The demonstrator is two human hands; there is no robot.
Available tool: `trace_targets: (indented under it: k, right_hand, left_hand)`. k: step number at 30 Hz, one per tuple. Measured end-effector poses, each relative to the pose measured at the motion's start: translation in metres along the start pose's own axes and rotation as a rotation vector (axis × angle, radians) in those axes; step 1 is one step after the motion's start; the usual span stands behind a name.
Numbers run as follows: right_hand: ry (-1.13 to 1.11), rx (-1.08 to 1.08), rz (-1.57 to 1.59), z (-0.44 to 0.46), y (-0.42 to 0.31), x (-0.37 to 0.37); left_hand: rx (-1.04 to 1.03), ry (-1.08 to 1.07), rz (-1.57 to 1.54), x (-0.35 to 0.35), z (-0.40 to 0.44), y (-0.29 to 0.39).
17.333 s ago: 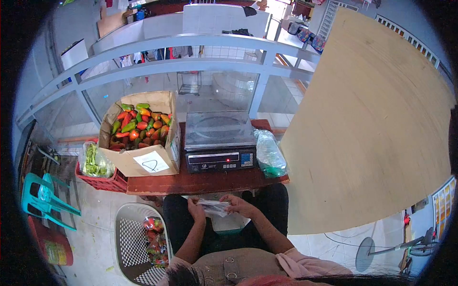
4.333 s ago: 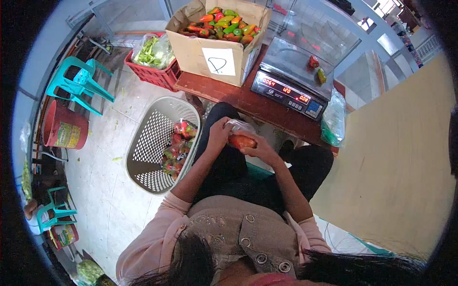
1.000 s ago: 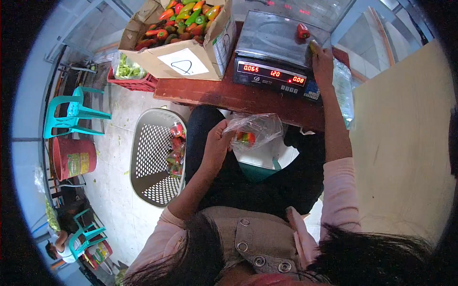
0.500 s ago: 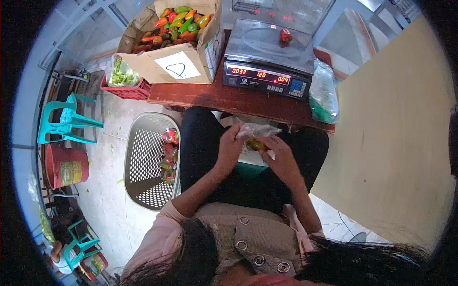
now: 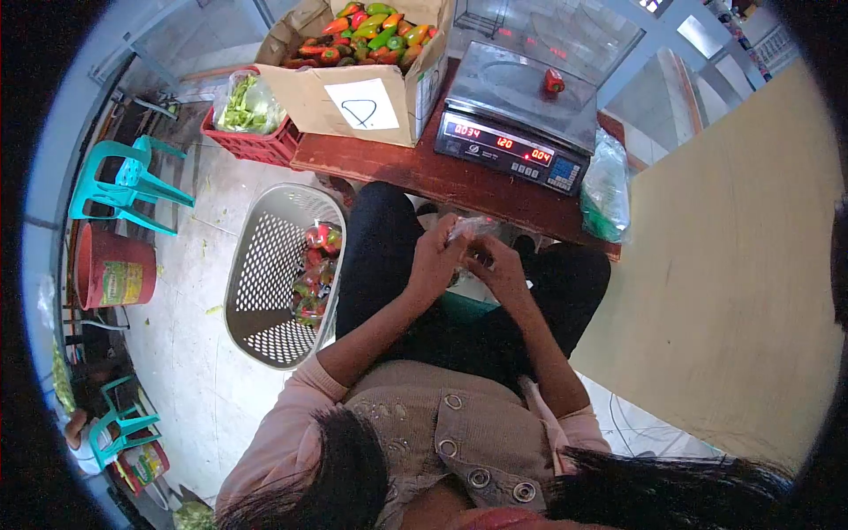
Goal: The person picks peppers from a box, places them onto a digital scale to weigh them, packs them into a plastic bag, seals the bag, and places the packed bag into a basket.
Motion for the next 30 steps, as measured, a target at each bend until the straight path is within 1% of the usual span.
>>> trace_targets:
  k: [1,3,4,6,7,9,10,12,13,15,16,18,19,21,24,25,27,28,29,30]
  right_hand:
    - [-0.039,0.060,-0.007,0.003,-0.004,-0.002]
    - [-0.160,0.060,-0.133,0.005,-0.006,-0.016]
    - [-0.221,0.056,-0.197,0.004,-0.008,-0.023]
    - [-0.227,0.103,-0.333,0.004,-0.024,-0.033]
    - [-0.229,0.127,-0.400,0.004,-0.029,-0.037]
    - [-0.428,0.161,-0.621,0.004,-0.019,-0.050]
    - [-0.525,0.176,-0.732,0.002,-0.011,-0.055]
    - [-0.432,0.226,-0.659,-0.004,-0.013,-0.046]
    - [-0.386,0.248,-0.622,-0.007,-0.015,-0.039]
    - [-0.392,0.040,-0.333,0.004,-0.001,-0.006]
    - [-0.394,-0.068,-0.183,0.010,0.000,0.012]
    - [-0.289,0.038,-0.144,0.031,-0.045,0.063]
    - [-0.298,0.073,-0.190,0.034,-0.058,0.078]
    - [-0.321,0.150,-0.286,0.041,-0.076,0.098]
    - [0.030,0.214,-0.273,0.062,-0.084,0.151]
    - [0.132,0.139,-0.366,0.077,-0.076,0.169]
    - [0.343,0.272,-0.390,0.108,-0.089,0.197]
    - [0.400,0.253,-0.480,0.133,-0.078,0.208]
    - [0.453,0.233,-0.570,0.160,-0.063,0.218]
    - [0.478,0.282,-0.638,0.182,-0.052,0.223]
  left_hand:
    - [-0.006,-0.007,-0.057,0.001,0.001,0.002]
    - [-0.018,-0.021,-0.174,0.001,0.003,0.005]
    - [-0.061,-0.029,-0.118,-0.002,-0.001,0.011]
    - [-0.148,-0.047,-0.002,-0.007,-0.011,0.024]
    - [-0.116,-0.064,-0.043,-0.008,-0.010,0.019]
    - [-0.055,-0.097,-0.122,-0.008,-0.007,0.005]
    - [0.029,-0.111,-0.193,-0.009,-0.008,-0.004]
    - [0.193,-0.144,-0.334,-0.013,-0.015,-0.017]
    - [0.198,-0.121,-0.375,-0.010,-0.014,-0.015]
    - [0.219,-0.071,-0.463,-0.006,-0.016,-0.009]
    - [0.195,-0.109,-0.451,-0.004,-0.015,-0.004]
    - [0.144,-0.185,-0.421,0.000,-0.007,0.005]
    - [0.151,-0.133,-0.502,-0.001,-0.004,-0.002]
    - [0.137,-0.063,-0.473,0.009,0.000,0.007]
    - [0.124,-0.001,-0.486,0.026,0.007,0.023]
    - [0.129,0.010,-0.498,0.031,0.008,0.025]
    - [0.192,0.007,-0.511,0.037,0.009,0.019]
    - [0.224,0.003,-0.516,0.040,0.011,0.016]
    - [0.202,0.007,-0.512,0.045,0.015,0.018]
    - [0.180,0.015,-0.509,0.051,0.018,0.020]
Point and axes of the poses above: each hand's wrist, its own z-axis towards the middle knuckle, its own x-axis out of the back of the hand, y = z × x, the point moved 10 cm from there along z, towards the middle knuckle, and after that the axes turned 5 degrees about z, right-handed, at the moved point
